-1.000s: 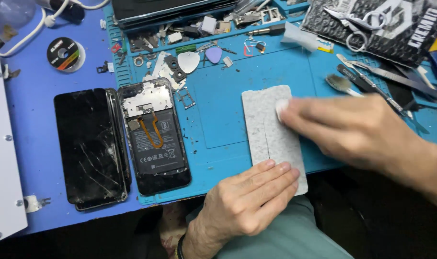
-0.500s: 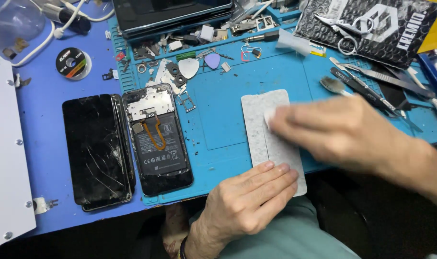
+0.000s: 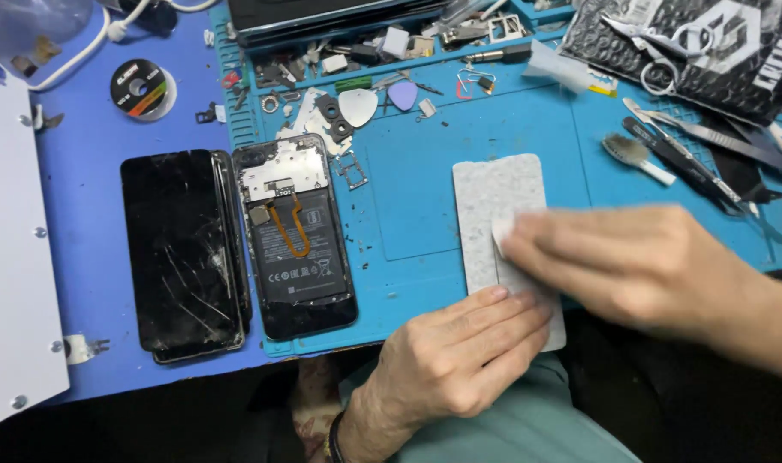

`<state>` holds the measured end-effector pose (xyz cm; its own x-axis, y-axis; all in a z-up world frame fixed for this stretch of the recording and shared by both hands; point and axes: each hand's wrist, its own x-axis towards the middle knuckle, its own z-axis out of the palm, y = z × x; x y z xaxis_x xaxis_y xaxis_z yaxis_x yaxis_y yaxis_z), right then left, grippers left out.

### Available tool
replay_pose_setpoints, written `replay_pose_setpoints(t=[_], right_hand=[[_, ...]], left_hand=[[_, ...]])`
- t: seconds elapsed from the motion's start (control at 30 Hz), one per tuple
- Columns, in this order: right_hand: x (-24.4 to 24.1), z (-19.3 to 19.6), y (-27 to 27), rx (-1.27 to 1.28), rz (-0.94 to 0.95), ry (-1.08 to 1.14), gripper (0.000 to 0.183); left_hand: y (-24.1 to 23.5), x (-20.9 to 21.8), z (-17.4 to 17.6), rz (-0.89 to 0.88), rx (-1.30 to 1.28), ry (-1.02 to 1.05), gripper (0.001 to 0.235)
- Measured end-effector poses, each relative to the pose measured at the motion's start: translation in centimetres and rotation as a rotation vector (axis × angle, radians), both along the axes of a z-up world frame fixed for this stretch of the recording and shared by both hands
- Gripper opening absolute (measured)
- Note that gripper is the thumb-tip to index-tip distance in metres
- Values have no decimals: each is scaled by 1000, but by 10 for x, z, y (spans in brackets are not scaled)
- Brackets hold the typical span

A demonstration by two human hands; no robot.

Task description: Cleaning a mobile phone screen component using a precision tool and a cleaning wipe

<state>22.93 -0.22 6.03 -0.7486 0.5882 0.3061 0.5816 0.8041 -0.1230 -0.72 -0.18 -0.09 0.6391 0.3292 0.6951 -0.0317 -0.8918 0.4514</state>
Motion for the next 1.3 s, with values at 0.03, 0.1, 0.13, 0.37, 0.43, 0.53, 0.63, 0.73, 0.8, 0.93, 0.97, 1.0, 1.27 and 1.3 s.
replay_pose_setpoints(t=[0.03,0.1,0.13,0.37,0.43,0.53,0.63,0.73,0.8,0.93,0.97,1.0,1.27,1.3], right_hand=[[1,-4,15,72,-51,-9,22],[2,-3,22,152,-101,-24,16],[0,0,15,99,-93,-3,18],[10,-11,14,54,-116,-35,27],[4,-4,19,86,-126,-7,21],[-4,8,-7,28,-80,14,21],[2,-1,-5,-59,-66,6,30],[5,-9,21,68,-137,-32,25],[-2,-5,19,207,-150,-48,19],[-3,4,-9,-64,-6,3,30],[1,3,-13,-63,-25,-9,31],[-2,-4,3,-63,-29,-6,31],[-12,9,-19,-19,-7,-22,29],[-10,2,-7,-19,-8,-16,29]], left_hand=[[0,2,1,0,7,2,17],[1,5,3,-2,20,-1,13],[1,4,3,-7,20,2,15],[0,3,1,11,20,-15,15],[-1,5,1,7,28,-23,15],[0,5,0,27,24,-48,16],[0,0,-4,30,21,-35,20],[-3,6,-5,17,31,-42,18],[-1,5,-5,38,50,-57,11],[-1,1,-6,19,9,-71,19],[-2,3,-7,12,19,-71,20],[-3,2,-8,8,18,-69,20],[2,3,5,59,33,-115,18],[1,1,0,58,33,-109,18]])
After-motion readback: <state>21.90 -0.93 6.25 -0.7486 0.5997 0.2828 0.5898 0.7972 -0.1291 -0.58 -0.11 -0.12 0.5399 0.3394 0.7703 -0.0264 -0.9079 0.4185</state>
